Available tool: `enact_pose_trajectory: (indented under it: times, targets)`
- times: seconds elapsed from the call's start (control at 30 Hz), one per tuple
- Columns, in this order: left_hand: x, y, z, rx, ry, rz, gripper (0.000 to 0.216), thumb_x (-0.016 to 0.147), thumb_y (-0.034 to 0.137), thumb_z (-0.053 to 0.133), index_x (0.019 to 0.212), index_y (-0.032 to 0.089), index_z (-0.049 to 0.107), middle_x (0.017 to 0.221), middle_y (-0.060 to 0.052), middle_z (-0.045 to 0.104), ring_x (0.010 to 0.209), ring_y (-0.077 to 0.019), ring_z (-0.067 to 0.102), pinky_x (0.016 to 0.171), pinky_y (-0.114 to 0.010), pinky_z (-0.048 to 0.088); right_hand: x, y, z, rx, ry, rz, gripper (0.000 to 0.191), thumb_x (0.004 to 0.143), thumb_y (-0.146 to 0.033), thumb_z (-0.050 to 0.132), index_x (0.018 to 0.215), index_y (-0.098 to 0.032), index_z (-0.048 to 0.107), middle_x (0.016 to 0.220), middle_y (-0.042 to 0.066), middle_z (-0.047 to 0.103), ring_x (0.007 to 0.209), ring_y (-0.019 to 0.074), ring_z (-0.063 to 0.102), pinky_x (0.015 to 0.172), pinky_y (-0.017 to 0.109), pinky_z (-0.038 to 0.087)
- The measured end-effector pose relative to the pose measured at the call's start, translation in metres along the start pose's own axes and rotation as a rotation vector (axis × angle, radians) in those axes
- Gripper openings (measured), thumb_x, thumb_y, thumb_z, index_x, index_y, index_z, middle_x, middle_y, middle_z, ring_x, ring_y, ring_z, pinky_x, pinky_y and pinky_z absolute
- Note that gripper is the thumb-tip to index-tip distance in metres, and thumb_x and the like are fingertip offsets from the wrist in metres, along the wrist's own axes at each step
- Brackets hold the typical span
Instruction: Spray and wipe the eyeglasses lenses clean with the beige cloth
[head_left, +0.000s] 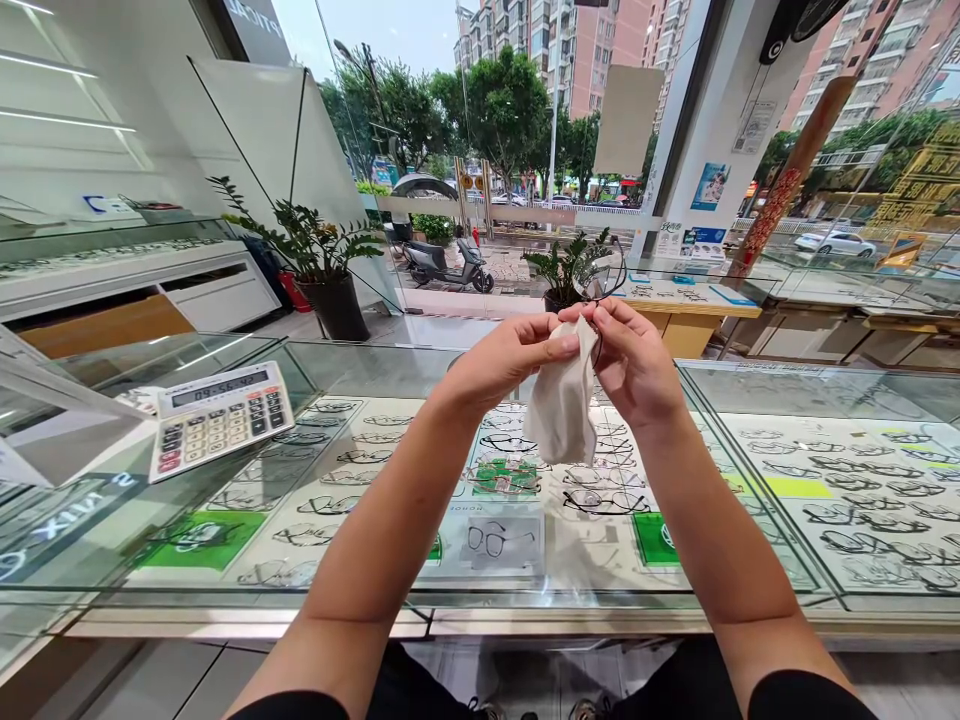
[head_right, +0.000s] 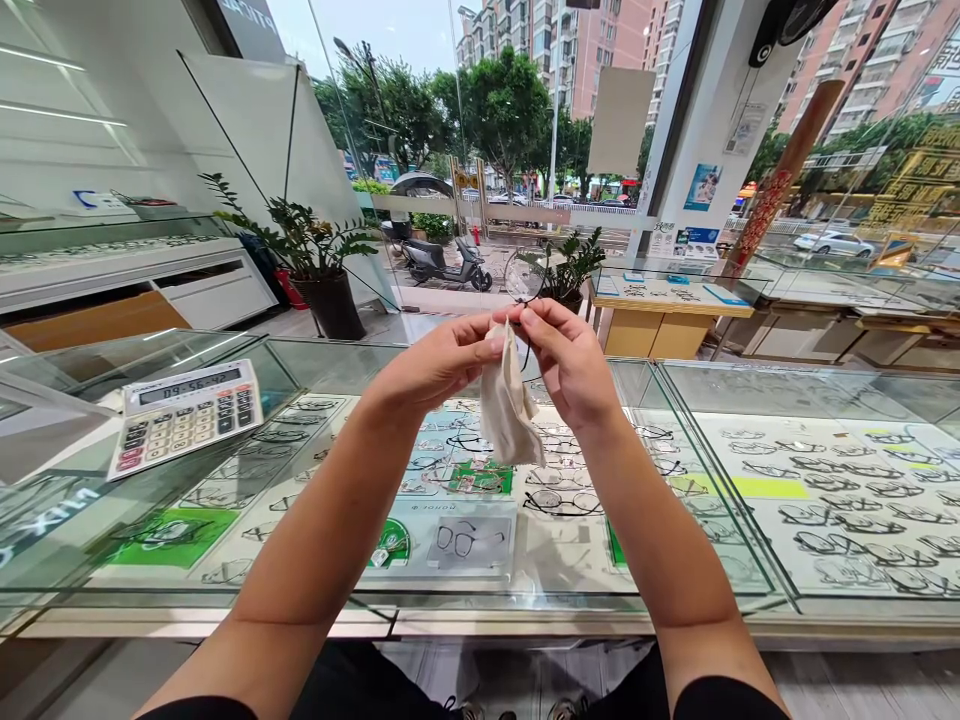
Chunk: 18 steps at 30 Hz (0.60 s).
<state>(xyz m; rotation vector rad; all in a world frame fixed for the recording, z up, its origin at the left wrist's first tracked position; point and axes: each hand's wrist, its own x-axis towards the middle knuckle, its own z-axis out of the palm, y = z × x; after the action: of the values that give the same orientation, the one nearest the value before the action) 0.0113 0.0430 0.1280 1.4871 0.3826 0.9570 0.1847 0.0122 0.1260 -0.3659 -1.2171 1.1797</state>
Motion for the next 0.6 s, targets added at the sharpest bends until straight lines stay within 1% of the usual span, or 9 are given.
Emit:
enact_pose_trajectory:
  times: [0.13, 0.27, 0.37, 0.47, 0.53, 0.6]
  targets:
    - [-0.0002, 0.0001, 0.0006, 0.0, 0.006, -0.028, 0.047, 0.072, 0.049, 0.099, 0.086, 0.015, 0.07, 0.088, -0.001, 0.067, 0.079, -0.0123, 0.059, 0.073, -0.024, 0.042, -0.0002, -0.0014, -0.0003, -0.013, 0.002, -0.002, 0.022, 0.08, -0.042, 0.092, 0.087, -0.027, 0.077, 0.096, -0.001, 0.083, 0.092, 0.015, 0.075, 0.095, 0.03, 0.061]
    - [0.0003, -0.0022, -0.0015, 0.012, 0.05, -0.015, 0.046, 0.072, 0.047, 0.1, 0.08, 0.015, 0.067, 0.087, 0.0, 0.067, 0.077, -0.0117, 0.058, 0.073, -0.024, 0.041, -0.0006, -0.0022, 0.0002, -0.014, -0.001, 0.004, 0.021, 0.081, -0.041, 0.091, 0.086, -0.027, 0.077, 0.096, -0.001, 0.083, 0.091, 0.0147, 0.074, 0.097, 0.03, 0.06]
    - [0.001, -0.0032, -0.0026, 0.007, 0.048, 0.015, 0.043, 0.073, 0.045, 0.099, 0.08, 0.015, 0.069, 0.09, -0.002, 0.071, 0.079, -0.0123, 0.059, 0.075, -0.025, 0.041, -0.0006, -0.002, 0.0011, -0.012, 0.004, 0.012, 0.021, 0.081, -0.04, 0.091, 0.085, -0.026, 0.076, 0.096, -0.001, 0.082, 0.09, 0.0144, 0.073, 0.098, 0.03, 0.059]
    - [0.0007, -0.0024, -0.0029, 0.01, 0.023, 0.051, 0.04, 0.073, 0.045, 0.099, 0.088, 0.016, 0.075, 0.096, -0.003, 0.074, 0.088, -0.0151, 0.063, 0.084, -0.027, 0.044, -0.0001, -0.002, 0.002, 0.003, 0.003, 0.014, 0.023, 0.078, -0.04, 0.092, 0.084, -0.026, 0.075, 0.093, -0.001, 0.081, 0.088, 0.0145, 0.072, 0.096, 0.03, 0.06]
    - [-0.0001, -0.0009, -0.0033, 0.034, 0.013, 0.077, 0.038, 0.074, 0.045, 0.099, 0.09, 0.017, 0.079, 0.094, -0.003, 0.074, 0.094, -0.0164, 0.064, 0.092, -0.028, 0.044, 0.0003, -0.0025, 0.0025, 0.014, -0.013, 0.022, 0.024, 0.077, -0.041, 0.093, 0.083, -0.026, 0.075, 0.09, -0.002, 0.08, 0.086, 0.0143, 0.071, 0.09, 0.029, 0.06]
    - [-0.0013, 0.001, -0.0038, 0.06, -0.001, 0.088, 0.034, 0.076, 0.044, 0.098, 0.088, 0.018, 0.08, 0.09, -0.003, 0.072, 0.094, -0.0161, 0.063, 0.097, -0.029, 0.044, 0.0007, -0.0031, 0.0026, 0.027, -0.03, 0.035, 0.026, 0.076, -0.042, 0.094, 0.082, -0.026, 0.074, 0.089, -0.002, 0.079, 0.083, 0.0138, 0.069, 0.082, 0.027, 0.06]
